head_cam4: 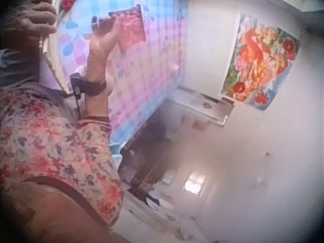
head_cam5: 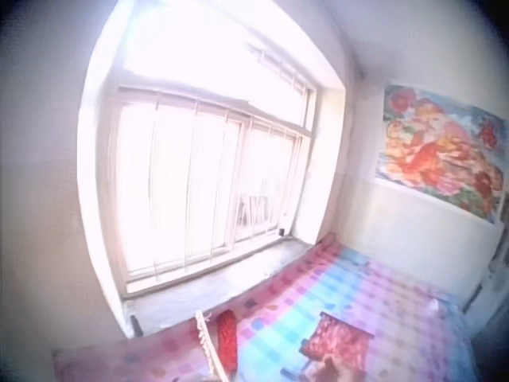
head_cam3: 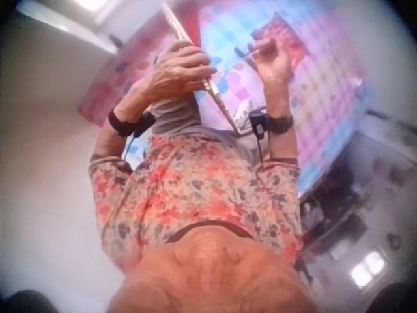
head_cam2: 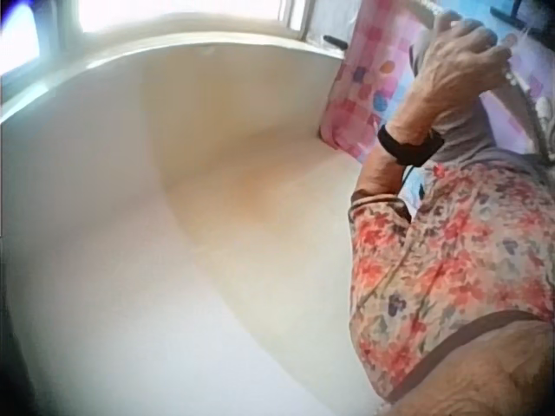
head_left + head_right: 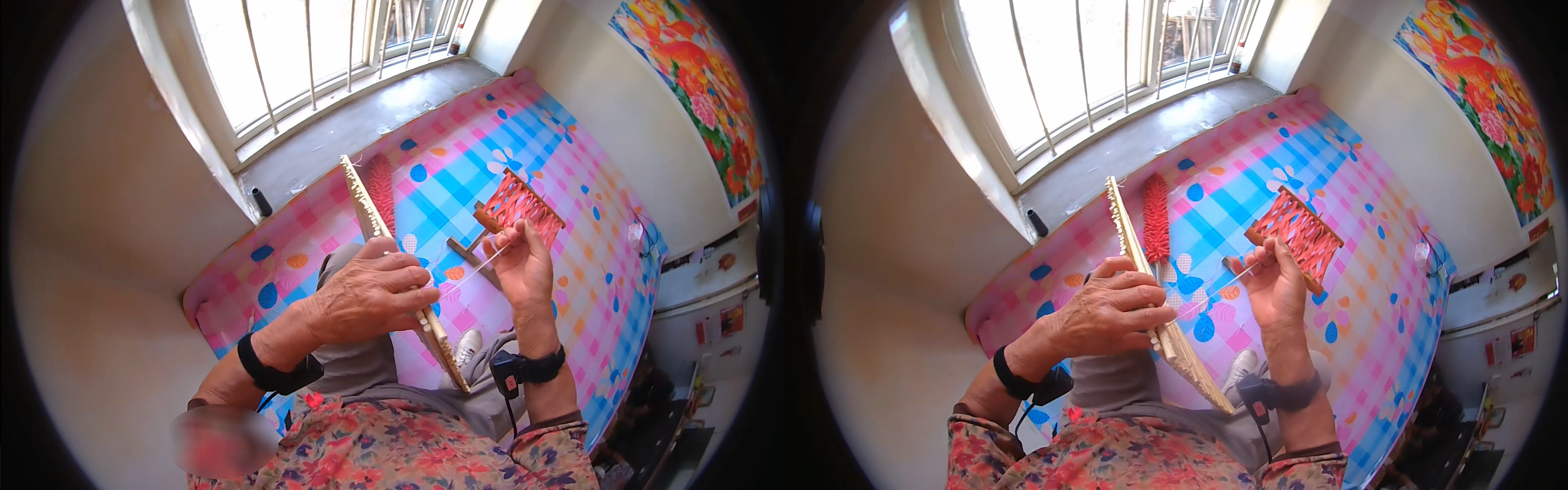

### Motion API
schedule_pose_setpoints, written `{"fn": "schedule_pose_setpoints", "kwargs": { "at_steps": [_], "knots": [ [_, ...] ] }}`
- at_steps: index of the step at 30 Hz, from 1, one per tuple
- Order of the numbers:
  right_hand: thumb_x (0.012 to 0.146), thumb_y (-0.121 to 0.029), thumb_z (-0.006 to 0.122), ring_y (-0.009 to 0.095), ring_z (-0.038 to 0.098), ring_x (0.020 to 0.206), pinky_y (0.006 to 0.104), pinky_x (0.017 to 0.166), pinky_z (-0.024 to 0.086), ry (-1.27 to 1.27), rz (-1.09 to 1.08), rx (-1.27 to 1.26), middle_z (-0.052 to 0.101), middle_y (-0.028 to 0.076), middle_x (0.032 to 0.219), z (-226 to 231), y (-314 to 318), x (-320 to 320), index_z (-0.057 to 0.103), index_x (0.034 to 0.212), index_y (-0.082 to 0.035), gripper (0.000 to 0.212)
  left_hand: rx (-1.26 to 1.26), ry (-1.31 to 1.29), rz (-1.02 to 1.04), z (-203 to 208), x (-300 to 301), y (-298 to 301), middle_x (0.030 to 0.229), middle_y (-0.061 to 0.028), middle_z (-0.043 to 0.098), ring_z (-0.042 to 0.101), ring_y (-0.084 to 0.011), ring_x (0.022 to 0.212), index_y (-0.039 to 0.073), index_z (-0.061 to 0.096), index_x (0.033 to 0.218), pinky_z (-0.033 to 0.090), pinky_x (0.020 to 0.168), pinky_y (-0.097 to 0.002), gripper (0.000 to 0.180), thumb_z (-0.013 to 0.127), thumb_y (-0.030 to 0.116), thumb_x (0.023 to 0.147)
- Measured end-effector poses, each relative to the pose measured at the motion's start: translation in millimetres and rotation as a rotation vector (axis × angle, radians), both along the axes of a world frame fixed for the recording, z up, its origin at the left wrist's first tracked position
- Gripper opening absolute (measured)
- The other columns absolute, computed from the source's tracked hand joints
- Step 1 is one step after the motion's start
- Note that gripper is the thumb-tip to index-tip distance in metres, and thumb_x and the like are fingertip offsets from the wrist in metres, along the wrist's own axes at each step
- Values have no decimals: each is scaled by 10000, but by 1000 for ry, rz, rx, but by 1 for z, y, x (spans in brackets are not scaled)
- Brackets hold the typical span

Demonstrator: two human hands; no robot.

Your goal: The person weaves a white string through a bundle of thin bamboo sticks held in their lap. They repeatedly pass the string through the sticks and pull it tight to secure the bundle.

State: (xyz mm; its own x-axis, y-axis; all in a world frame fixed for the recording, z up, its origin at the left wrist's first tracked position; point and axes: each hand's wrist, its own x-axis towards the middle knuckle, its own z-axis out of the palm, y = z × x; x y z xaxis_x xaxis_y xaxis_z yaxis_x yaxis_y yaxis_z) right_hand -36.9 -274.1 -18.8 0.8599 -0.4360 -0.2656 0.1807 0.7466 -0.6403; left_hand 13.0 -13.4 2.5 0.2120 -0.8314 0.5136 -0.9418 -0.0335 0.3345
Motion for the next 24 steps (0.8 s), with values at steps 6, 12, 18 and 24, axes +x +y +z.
{"fn": "schedule_pose_setpoints", "kwargs": {
  "at_steps": [6, 12, 18, 24],
  "knots": [
    [1007, -215, 559, 70, 431, 577, 229, 484, 365, -158, 104, 176, 512, -11, 728, -6, -7, 19, 582, 946, -84, 147, 41, 90, -172, 2, 14, -12, 994, -41, 608, 602, -235, 1006, 86, 614, 1016, 442, 945, -420, 378, 810, 220, 721],
    [986, -228, 602, 54, 367, 481, 219, 402, 290, 9, -74, -5, 491, -21, 670, -7, 4, 29, 562, 913, -75, 174, 95, 118, -278, 8, 21, -22, 964, -53, 590, 589, -246, 933, 65, 600, 1008, 460, 845, -397, 368, 782, 229, 735],
    [993, -234, 588, 44, 347, 455, 225, 390, 280, 81, -113, -163, 467, -43, 646, -6, 12, 30, 558, 912, -65, 190, 68, 175, -358, 2, 20, -28, 918, -51, 565, 581, -239, 889, 53, 590, 959, 464, 788, -383, 356, 775, 197, 691],
    [999, -243, 576, 45, 377, 455, 231, 386, 306, 91, -72, -164, 477, -43, 643, -15, 9, 28, 564, 910, -56, 208, 41, 194, -408, -3, 19, -26, 948, -89, 585, 589, -275, 920, 26, 600, 986, 477, 835, -383, 393, 763, 216, 683]
  ]
}}
